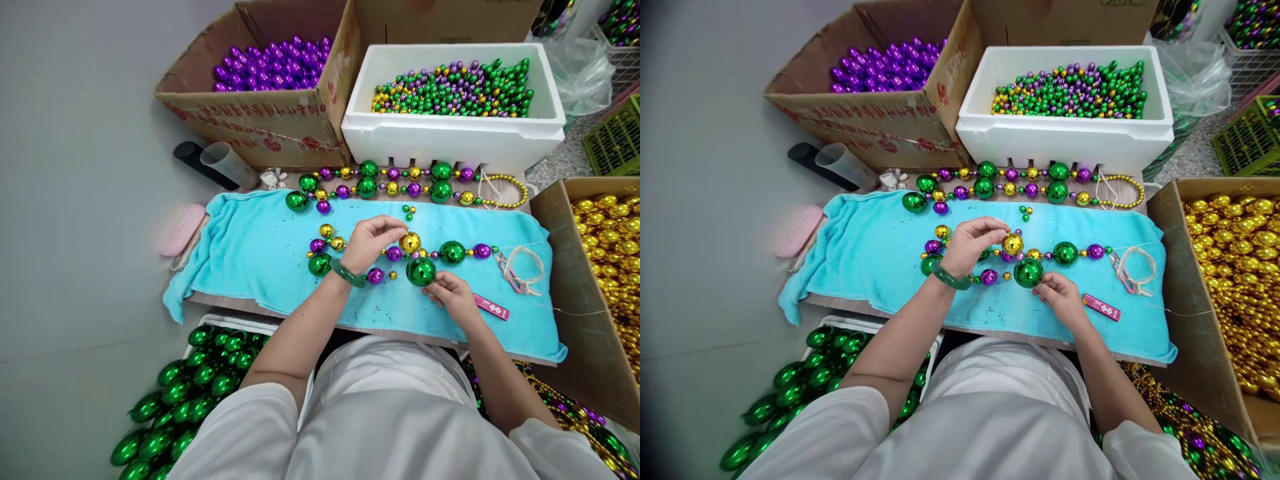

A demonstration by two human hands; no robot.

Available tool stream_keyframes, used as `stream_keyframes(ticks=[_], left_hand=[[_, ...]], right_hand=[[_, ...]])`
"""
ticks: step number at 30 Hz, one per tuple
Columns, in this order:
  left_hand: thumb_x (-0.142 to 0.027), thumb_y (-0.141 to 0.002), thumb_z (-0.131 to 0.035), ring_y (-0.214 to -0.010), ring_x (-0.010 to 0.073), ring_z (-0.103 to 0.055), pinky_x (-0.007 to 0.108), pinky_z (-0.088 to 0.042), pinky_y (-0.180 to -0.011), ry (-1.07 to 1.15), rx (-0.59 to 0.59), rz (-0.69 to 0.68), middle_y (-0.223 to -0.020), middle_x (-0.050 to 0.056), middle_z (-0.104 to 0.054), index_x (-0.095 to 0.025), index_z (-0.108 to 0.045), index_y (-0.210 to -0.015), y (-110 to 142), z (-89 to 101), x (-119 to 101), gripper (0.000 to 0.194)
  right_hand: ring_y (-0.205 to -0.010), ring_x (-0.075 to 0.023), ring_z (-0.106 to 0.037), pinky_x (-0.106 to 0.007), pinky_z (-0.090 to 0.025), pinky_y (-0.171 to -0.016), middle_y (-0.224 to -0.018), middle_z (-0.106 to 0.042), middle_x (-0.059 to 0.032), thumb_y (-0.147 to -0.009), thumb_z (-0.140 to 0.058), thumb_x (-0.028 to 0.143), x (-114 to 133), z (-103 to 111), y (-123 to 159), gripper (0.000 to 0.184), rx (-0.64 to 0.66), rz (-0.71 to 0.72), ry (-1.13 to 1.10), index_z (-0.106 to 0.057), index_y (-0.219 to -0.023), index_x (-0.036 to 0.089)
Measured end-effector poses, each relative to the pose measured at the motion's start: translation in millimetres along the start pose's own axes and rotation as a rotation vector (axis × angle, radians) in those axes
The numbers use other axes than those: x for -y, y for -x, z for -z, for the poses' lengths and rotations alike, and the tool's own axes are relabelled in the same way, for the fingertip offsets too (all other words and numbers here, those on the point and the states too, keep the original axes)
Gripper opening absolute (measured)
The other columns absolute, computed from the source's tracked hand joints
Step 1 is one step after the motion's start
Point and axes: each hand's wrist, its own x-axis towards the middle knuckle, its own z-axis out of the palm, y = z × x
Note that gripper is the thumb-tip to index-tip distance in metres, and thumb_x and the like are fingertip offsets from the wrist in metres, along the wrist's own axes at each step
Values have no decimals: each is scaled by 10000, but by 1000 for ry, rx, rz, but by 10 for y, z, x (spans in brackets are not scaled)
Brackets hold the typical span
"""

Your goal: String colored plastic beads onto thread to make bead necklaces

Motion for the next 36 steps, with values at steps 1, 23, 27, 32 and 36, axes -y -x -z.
stream_keyframes(ticks=[1,23,27,32,36], left_hand=[[-199,-716,-715,-751,129,-589,246,-455,-711,-10,2,3,-785,28,-678,-154,-717,-739,2,-8,-23,51],[-308,-843,-619,-652,90,-625,212,-503,-589,-116,71,-440,-739,-5,-641,-178,-600,-830,127,-287,-700,133],[-345,-864,-588,-656,90,-626,218,-494,-588,-61,-31,-449,-745,-12,-630,-199,-597,-876,46,-215,-662,147],[-368,-814,-645,-827,135,-642,261,-506,-715,-7,149,-201,-981,49,-647,-224,-533,-1156,32,-190,-312,388],[-292,-712,-738,-977,186,-609,312,-466,-864,-284,462,-28,-1061,78,-643,-189,-540,-1170,199,-272,111,510]], right_hand=[[-478,-99,-497,-215,-355,-418,-601,-634,-10,-670,-699,459,-9,2,1,304,14,8,37,-604,-718,174],[-703,-147,-608,-280,-486,-639,-782,-692,-38,-801,-640,306,696,-159,-33,135,106,448,259,-690,-819,182],[-591,-109,-574,-246,-470,-556,-746,-681,-26,-818,-614,332,662,-138,-9,157,198,351,221,-642,-815,177],[-437,-78,-513,-180,-343,-364,-613,-626,17,-790,-634,399,683,-111,-17,224,87,197,-101,-565,-822,188],[-381,-64,-462,-161,-260,-309,-561,-585,37,-738,-691,367,733,-89,-39,235,28,106,-320,-566,-816,184]])
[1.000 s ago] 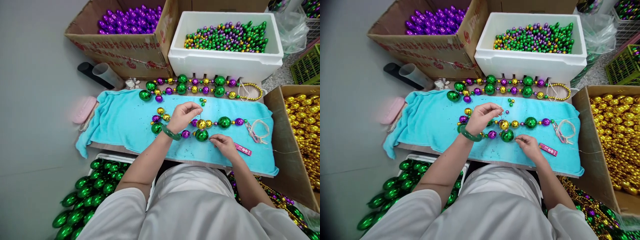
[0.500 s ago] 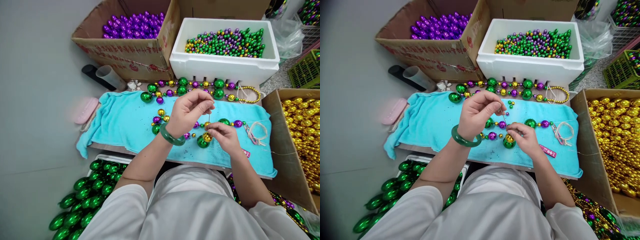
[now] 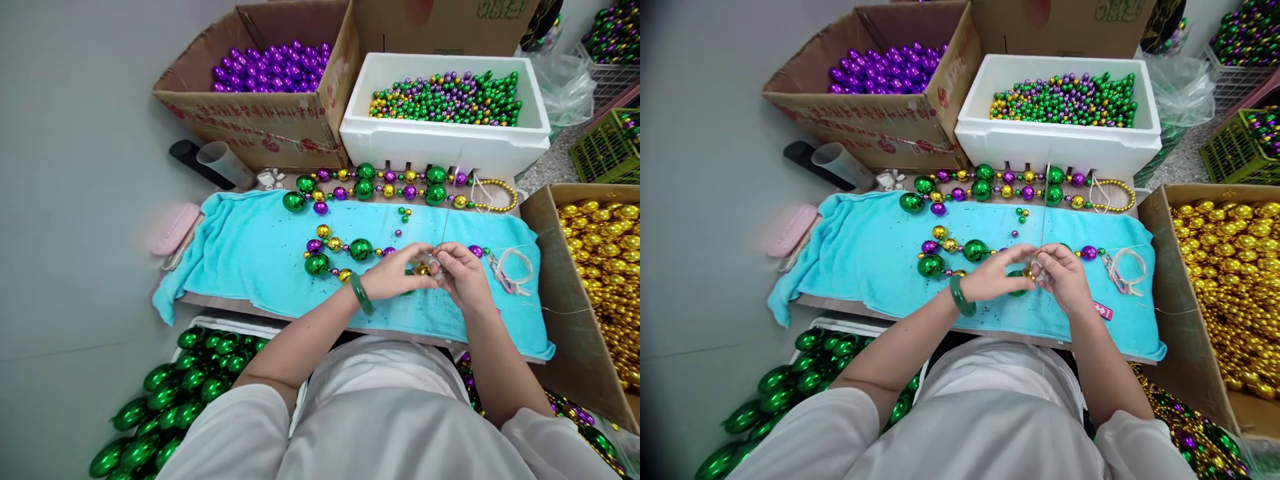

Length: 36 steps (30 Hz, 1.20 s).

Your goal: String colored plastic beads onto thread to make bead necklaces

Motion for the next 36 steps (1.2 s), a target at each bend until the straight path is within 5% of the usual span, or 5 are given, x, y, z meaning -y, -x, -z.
stream_keyframes(ticks=[5,11,15,27,36], left_hand=[[-263,-817,-600,-864,157,-607,274,-446,-821,-279,141,18,-884,44,-666,-156,-631,-839,126,-118,181,113],[-438,-781,-651,-1045,214,-589,317,-409,-900,-470,301,40,-1156,53,-637,-222,-517,-1196,210,-161,294,486],[-445,-781,-632,-996,260,-588,362,-405,-870,-792,291,74,-1042,95,-652,-158,-567,-1049,238,-210,468,398],[-537,-746,-634,-961,262,-563,357,-421,-833,-1045,223,203,-1000,87,-638,-164,-592,-1047,568,385,471,481],[-274,-855,-530,-935,232,-578,337,-405,-852,-898,-143,106,-979,94,-646,-179,-682,-965,-484,693,346,211]], right_hand=[[-406,-50,-391,-154,-265,-346,-490,-469,57,-730,-715,307,167,28,51,184,-36,105,-160,-603,-789,174],[-418,-45,-345,-154,-252,-360,-498,-413,60,-731,-727,284,425,132,133,178,-97,292,-196,-592,-764,173],[-414,-52,-350,-160,-261,-364,-492,-417,59,-725,-725,277,477,232,134,168,-134,359,-179,-592,-751,177],[-413,-68,-356,-173,-254,-350,-480,-434,43,-733,-631,203,362,1068,172,61,-506,421,-107,-600,-698,164],[-470,-77,-432,-177,-296,-395,-513,-482,40,-737,-690,228,105,557,106,142,-325,316,14,-646,-860,173]])
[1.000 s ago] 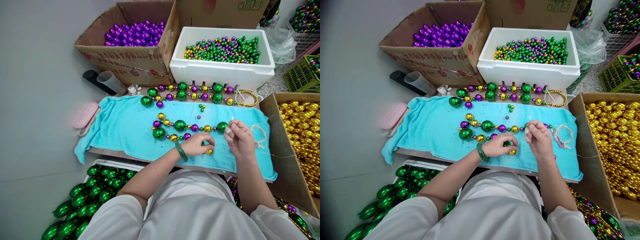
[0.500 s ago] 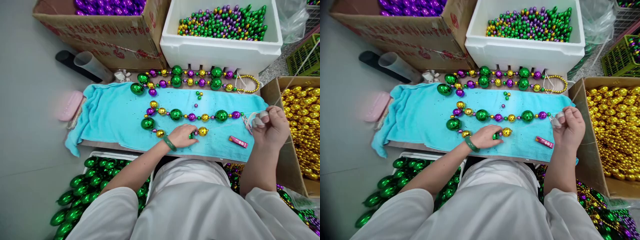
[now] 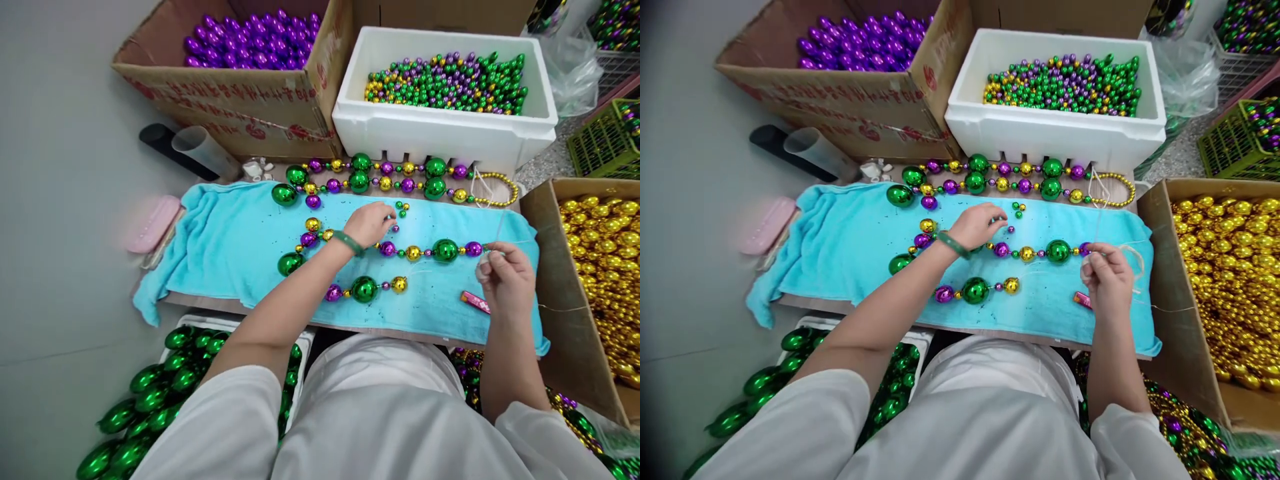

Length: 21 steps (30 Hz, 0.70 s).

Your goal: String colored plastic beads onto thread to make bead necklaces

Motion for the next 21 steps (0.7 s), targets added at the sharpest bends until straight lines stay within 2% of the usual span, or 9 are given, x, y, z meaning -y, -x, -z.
stream_keyframes(ticks=[3,5,10,14,16,18,21], left_hand=[[-223,-823,-562,-1007,259,-575,354,-391,-897,11,71,77,-1021,104,-651,-184,-703,-938,-406,-165,-36,186],[-205,-797,-591,-1036,284,-572,376,-387,-911,25,105,113,-1012,122,-655,-171,-708,-887,-542,-275,-59,151],[-93,-737,-614,-1057,311,-572,414,-394,-918,88,43,171,-973,153,-657,-139,-670,-876,-577,-394,-35,156],[-92,-714,-665,-1014,257,-594,367,-437,-891,214,-13,232,-893,107,-668,-149,-632,-813,-565,-326,0,118],[-149,-784,-628,-907,201,-628,328,-484,-818,298,-28,245,-861,87,-672,-144,-618,-850,-538,-241,-15,68],[-181,-865,-540,-789,142,-645,283,-512,-742,605,-36,260,-854,82,-677,-128,-609,-929,-468,-129,-44,108],[-140,-874,-523,-714,92,-646,229,-519,-708,1341,-31,293,-885,86,-690,-116,-626,-959,-295,37,-84,135]], right_hand=[[-455,-72,-424,-181,-269,-389,-517,-497,34,-764,-668,247,-97,-124,82,115,51,-58,33,-658,-855,178],[-451,-70,-419,-185,-261,-389,-528,-502,32,-771,-662,266,-158,-156,141,122,82,-89,74,-661,-856,178],[-467,-70,-405,-197,-302,-419,-538,-491,38,-785,-642,298,-277,-170,238,149,132,-133,172,-666,-866,176],[-467,-80,-408,-205,-316,-416,-537,-490,39,-774,-639,320,-322,-183,251,160,109,-125,234,-668,-848,182],[-465,-84,-412,-212,-321,-414,-534,-493,37,-768,-643,320,-343,-183,255,158,86,-100,275,-677,-835,182],[-466,-87,-416,-218,-329,-420,-533,-498,33,-764,-649,312,-367,-175,263,151,70,-71,311,-690,-827,181],[-467,-92,-419,-227,-338,-422,-528,-498,31,-759,-652,306,-400,-161,274,149,49,-52,328,-705,-824,182]])
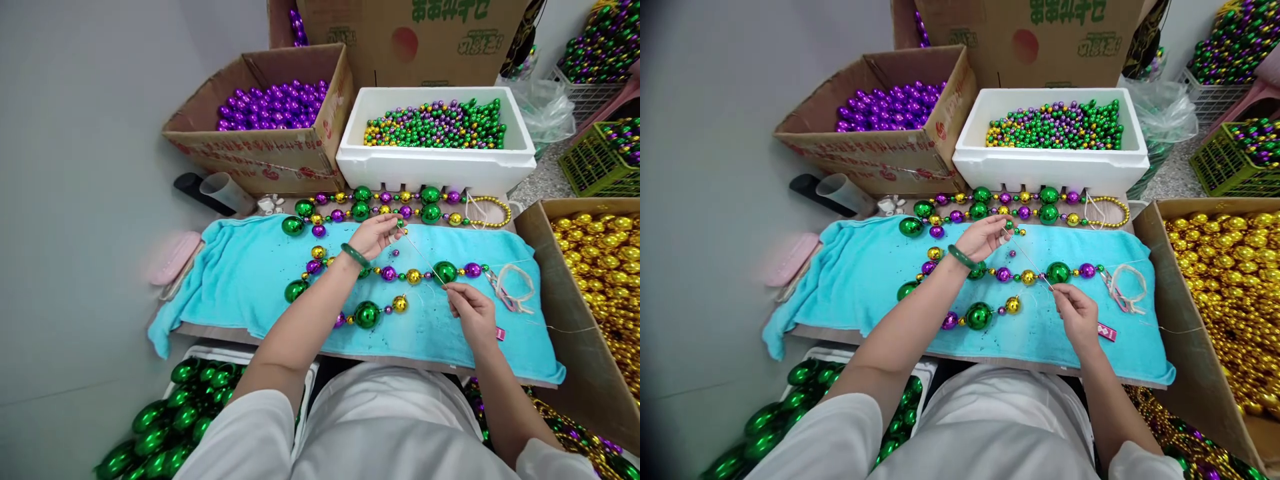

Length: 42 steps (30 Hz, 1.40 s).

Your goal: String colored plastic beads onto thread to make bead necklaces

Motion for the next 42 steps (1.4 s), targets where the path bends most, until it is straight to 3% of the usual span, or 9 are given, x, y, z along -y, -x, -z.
stream_keyframes(ticks=[2,4,28,34,37,40,42], left_hand=[[-103,-843,-558,-707,87,-649,209,-518,-700,261,30,42,-894,88,-698,-111,-653,-928,124,29,-53,127],[-83,-832,-561,-703,87,-653,202,-521,-691,322,38,59,-902,93,-704,-105,-669,-918,208,55,-72,139],[-109,-744,-664,-685,78,-634,222,-510,-706,342,-77,-48,-815,21,-666,-135,-611,-939,296,78,-43,204],[-88,-642,-728,-715,80,-608,219,-468,-664,209,-39,-118,-844,-4,-650,-170,-564,-1070,354,8,-6,466],[-125,-635,-740,-747,96,-600,230,-450,-666,80,65,-84,-844,9,-652,-178,-530,-1155,421,-83,9,563],[-209,-679,-723,-781,128,-601,268,-459,-688,-223,184,-27,-924,62,-663,-159,-594,-1096,410,-9,-68,440],[-233,-721,-691,-842,157,-599,310,-467,-757,-530,60,-94,-968,76,-662,-155,-652,-967,337,218,-173,262]], right_hand=[[-464,-95,-416,-229,-337,-418,-519,-493,32,-758,-653,308,-9,-3,1,149,-13,1,-3,-708,-820,184],[-464,-95,-414,-230,-336,-418,-515,-489,32,-757,-654,309,-8,-9,-2,149,-15,5,-2,-709,-815,183],[-485,-96,-400,-238,-319,-456,-533,-493,31,-764,-634,323,-48,-61,-20,171,-15,50,133,-713,-810,179],[-488,-94,-401,-235,-318,-450,-544,-500,26,-777,-630,337,-68,-58,-53,185,20,50,157,-711,-814,176],[-491,-96,-423,-234,-343,-452,-547,-500,27,-790,-621,340,-61,-97,-81,194,57,35,123,-699,-841,169],[-487,-96,-447,-233,-374,-456,-549,-508,32,-791,-624,337,-67,-128,-106,190,60,10,51,-679,-865,170],[-483,-90,-452,-226,-376,-451,-555,-516,35,-781,-640,333,-87,-121,-122,177,29,6,12,-666,-852,173]])
